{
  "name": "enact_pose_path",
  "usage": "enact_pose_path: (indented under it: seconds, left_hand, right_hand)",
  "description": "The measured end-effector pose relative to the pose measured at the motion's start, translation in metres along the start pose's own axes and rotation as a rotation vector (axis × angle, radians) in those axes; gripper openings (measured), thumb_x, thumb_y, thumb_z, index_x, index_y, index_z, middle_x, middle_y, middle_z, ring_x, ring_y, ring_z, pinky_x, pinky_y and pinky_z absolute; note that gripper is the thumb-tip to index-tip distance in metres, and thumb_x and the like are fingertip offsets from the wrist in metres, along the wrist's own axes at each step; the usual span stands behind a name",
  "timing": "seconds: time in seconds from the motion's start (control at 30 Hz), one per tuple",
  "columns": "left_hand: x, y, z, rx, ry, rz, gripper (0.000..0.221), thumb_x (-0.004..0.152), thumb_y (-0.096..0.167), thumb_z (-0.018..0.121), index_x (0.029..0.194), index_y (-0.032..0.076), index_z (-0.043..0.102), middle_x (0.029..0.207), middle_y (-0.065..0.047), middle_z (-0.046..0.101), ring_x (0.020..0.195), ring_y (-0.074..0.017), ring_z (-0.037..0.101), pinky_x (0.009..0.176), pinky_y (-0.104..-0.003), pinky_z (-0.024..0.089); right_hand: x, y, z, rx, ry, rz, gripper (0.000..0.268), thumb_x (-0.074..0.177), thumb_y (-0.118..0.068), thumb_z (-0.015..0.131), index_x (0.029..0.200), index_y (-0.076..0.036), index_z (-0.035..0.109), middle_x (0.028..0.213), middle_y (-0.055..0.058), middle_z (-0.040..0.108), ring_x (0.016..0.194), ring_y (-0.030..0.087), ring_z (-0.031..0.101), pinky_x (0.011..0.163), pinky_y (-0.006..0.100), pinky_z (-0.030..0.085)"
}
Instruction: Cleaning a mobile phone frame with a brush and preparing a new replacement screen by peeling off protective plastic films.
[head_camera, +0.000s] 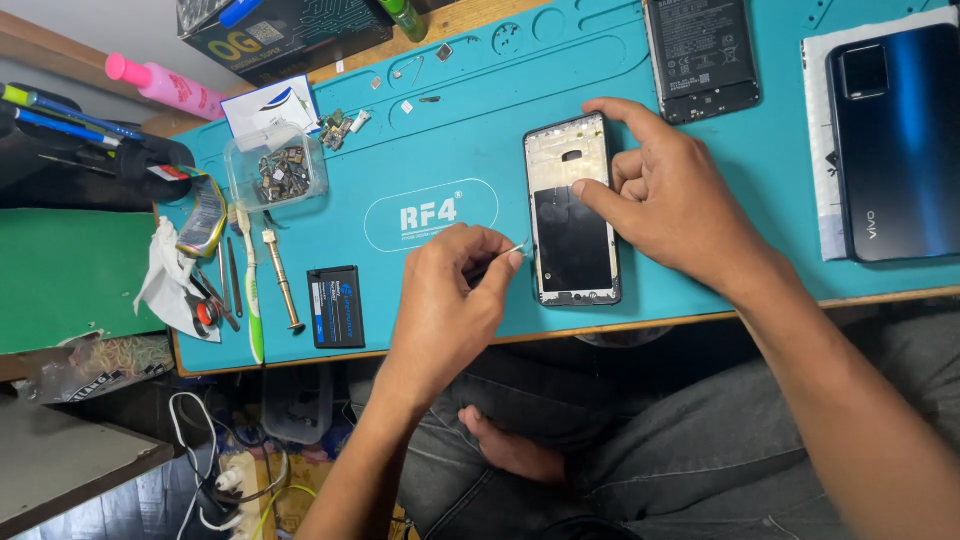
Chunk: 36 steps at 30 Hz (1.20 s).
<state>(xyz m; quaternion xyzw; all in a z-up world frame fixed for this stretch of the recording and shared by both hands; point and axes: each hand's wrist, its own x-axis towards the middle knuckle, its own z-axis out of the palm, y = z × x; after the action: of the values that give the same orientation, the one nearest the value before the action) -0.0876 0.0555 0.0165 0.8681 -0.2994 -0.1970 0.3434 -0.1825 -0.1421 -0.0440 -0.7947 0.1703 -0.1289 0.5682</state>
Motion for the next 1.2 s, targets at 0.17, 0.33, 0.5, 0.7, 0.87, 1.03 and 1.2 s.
enact_pose_path:
  seconds: [0.17,0.33,0.5,0.7,0.87,1.03,1.2]
  left_hand:
    - [-0.019,-0.001,0.002,-0.02,-0.001,-0.035,0.014,0.091,0.011,0.073,0.09,-0.001,0.08,0.072,-0.004,0.073,0.056,-0.0091,0.055,0.049,-0.024,0.044]
    - [-0.036,-0.003,0.005,-0.026,-0.001,-0.073,0.013,0.09,0.012,0.074,0.091,0.001,0.081,0.079,-0.006,0.077,0.064,-0.0109,0.065,0.053,-0.025,0.049]
    - [-0.042,-0.003,0.005,-0.026,-0.005,-0.077,0.015,0.09,0.012,0.073,0.091,0.0,0.082,0.078,-0.006,0.073,0.062,-0.0113,0.062,0.049,-0.025,0.046]
    - [-0.033,-0.001,0.006,-0.027,0.021,-0.053,0.012,0.09,0.01,0.074,0.09,0.0,0.081,0.081,-0.006,0.074,0.066,-0.0107,0.063,0.052,-0.024,0.047]
    - [-0.032,-0.005,0.007,-0.046,0.02,-0.045,0.012,0.09,0.011,0.074,0.091,0.001,0.08,0.083,-0.005,0.075,0.068,-0.0104,0.064,0.051,-0.023,0.047]
    - [-0.034,-0.005,0.006,-0.038,-0.003,-0.036,0.012,0.091,0.011,0.073,0.091,0.001,0.08,0.082,-0.006,0.074,0.069,-0.0118,0.065,0.051,-0.024,0.047]
    - [-0.033,-0.005,0.008,-0.05,0.02,-0.01,0.01,0.091,0.008,0.073,0.09,-0.001,0.079,0.08,-0.006,0.071,0.066,-0.011,0.061,0.051,-0.025,0.046]
  right_hand:
    - [0.0,0.002,0.0,0.012,-0.006,-0.017,0.067,0.091,0.007,0.07,0.154,0.006,0.048,0.078,0.017,0.076,0.054,0.013,0.066,0.038,0.027,0.044]
    - [-0.001,0.002,0.0,-0.004,-0.003,-0.027,0.066,0.092,0.005,0.071,0.154,0.005,0.049,0.076,0.015,0.075,0.051,0.013,0.063,0.038,0.027,0.043]
    - [-0.003,0.001,-0.001,0.017,-0.009,-0.025,0.066,0.093,0.006,0.07,0.155,0.005,0.048,0.079,0.017,0.075,0.056,0.015,0.069,0.04,0.028,0.047]
    - [-0.002,0.002,-0.002,-0.03,-0.014,-0.051,0.066,0.093,0.006,0.071,0.156,0.006,0.049,0.069,0.011,0.071,0.045,0.01,0.053,0.036,0.026,0.034]
    - [-0.001,0.004,-0.002,-0.028,-0.015,-0.056,0.066,0.093,0.006,0.071,0.155,0.008,0.049,0.071,0.013,0.071,0.046,0.01,0.055,0.036,0.026,0.036]
    - [-0.001,0.001,-0.002,-0.038,-0.016,-0.038,0.067,0.093,0.006,0.071,0.156,0.006,0.048,0.075,0.016,0.074,0.047,0.012,0.058,0.035,0.027,0.038]
    - [-0.001,0.003,-0.002,-0.041,-0.015,-0.051,0.067,0.094,0.005,0.071,0.157,0.008,0.048,0.071,0.014,0.072,0.044,0.011,0.055,0.034,0.026,0.035]
